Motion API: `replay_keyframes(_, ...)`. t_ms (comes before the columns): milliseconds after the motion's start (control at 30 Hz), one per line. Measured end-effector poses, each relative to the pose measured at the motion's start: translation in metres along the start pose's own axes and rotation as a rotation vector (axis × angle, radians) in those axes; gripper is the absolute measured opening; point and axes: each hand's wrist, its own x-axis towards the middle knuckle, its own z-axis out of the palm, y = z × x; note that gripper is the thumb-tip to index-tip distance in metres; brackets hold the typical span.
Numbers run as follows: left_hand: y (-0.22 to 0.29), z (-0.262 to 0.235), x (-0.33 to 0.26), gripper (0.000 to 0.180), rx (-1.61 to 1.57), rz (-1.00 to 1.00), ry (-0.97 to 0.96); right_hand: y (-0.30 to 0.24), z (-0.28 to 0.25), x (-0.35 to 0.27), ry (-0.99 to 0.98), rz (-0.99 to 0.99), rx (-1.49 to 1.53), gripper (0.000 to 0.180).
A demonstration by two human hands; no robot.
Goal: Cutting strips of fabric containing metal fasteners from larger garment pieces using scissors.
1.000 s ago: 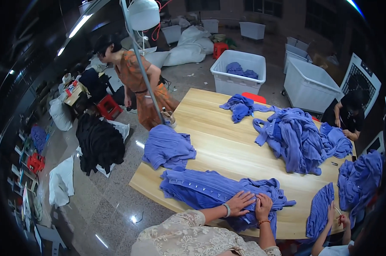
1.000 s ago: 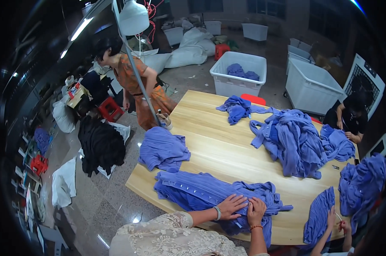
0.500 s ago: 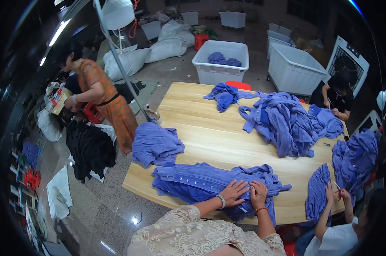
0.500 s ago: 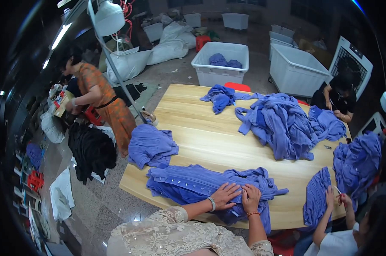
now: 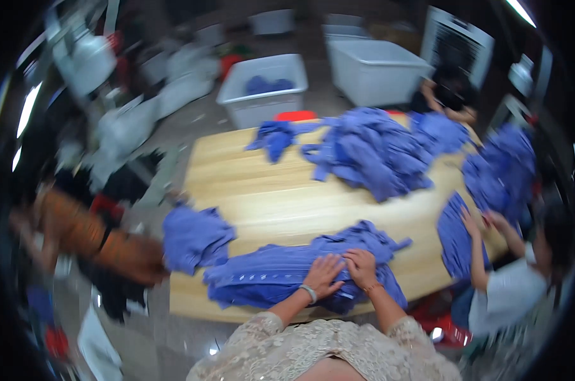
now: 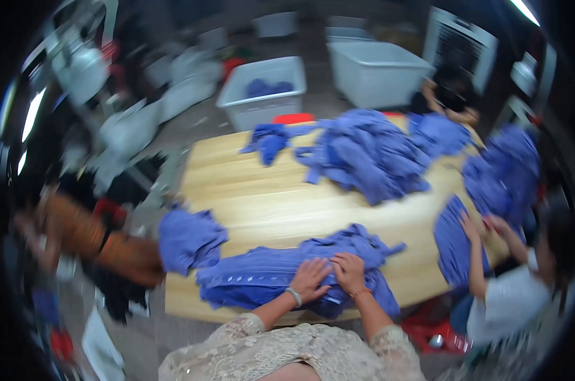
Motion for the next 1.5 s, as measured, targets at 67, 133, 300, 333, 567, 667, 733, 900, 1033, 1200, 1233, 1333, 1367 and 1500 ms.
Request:
replay_keyframes(67,-0.004,-0.003,-0.003,0.067,0.038,-0.021,0.002,0.003,0.010,0.002,0.003,-0.005,0.020,0.017)
replay_keyframes(133,-0.006,-0.008,-0.006,0.067,0.073,-0.033,0.005,0.000,0.017,0.000,-0.020,0.029,0.003,0.018)
replay_keyframes(300,-0.002,-0.005,-0.001,0.067,0.065,-0.005,0.050,0.004,0.017,-0.006,-0.029,0.097,0.022,0.020)
replay_keyframes(333,0.000,-0.004,0.001,0.068,0.059,0.006,0.051,0.005,0.014,-0.008,-0.045,0.110,0.030,0.021)
replay_keyframes(567,0.000,-0.005,-0.002,0.069,0.073,0.024,0.014,0.001,0.013,-0.014,-0.076,0.176,0.067,0.023)
replay_keyframes(667,-0.001,-0.006,-0.002,0.069,0.074,0.023,0.013,0.001,0.015,-0.013,-0.073,0.160,0.060,0.024)
replay_keyframes(733,0.000,-0.006,-0.002,0.069,0.074,0.030,0.017,0.001,0.014,-0.014,-0.066,0.160,0.057,0.024)
replay_keyframes(900,-0.001,-0.005,-0.002,0.069,0.065,0.020,0.020,0.003,0.016,-0.013,-0.072,0.164,0.074,0.024)
replay_keyframes(1033,-0.001,-0.006,-0.002,0.069,0.064,0.013,0.022,0.003,0.017,-0.012,-0.065,0.155,0.056,0.024)
replay_keyframes(1200,0.000,-0.007,0.000,0.069,0.077,0.020,0.009,0.002,0.014,-0.011,-0.045,0.155,0.032,0.022)
replay_keyframes(1233,0.000,-0.007,0.001,0.069,0.075,0.022,0.012,0.003,0.014,-0.011,-0.045,0.152,0.042,0.022)
replay_keyframes(1333,0.000,-0.005,0.002,0.069,0.070,0.035,0.015,0.003,0.014,-0.011,-0.036,0.144,0.031,0.022)
replay_keyframes(1367,-0.001,-0.004,0.001,0.069,0.073,0.025,0.014,0.003,0.014,-0.012,-0.032,0.137,0.019,0.022)
replay_keyframes(1500,-0.003,-0.002,-0.001,0.067,0.069,0.027,0.016,0.002,0.014,-0.013,-0.036,0.135,0.033,0.021)
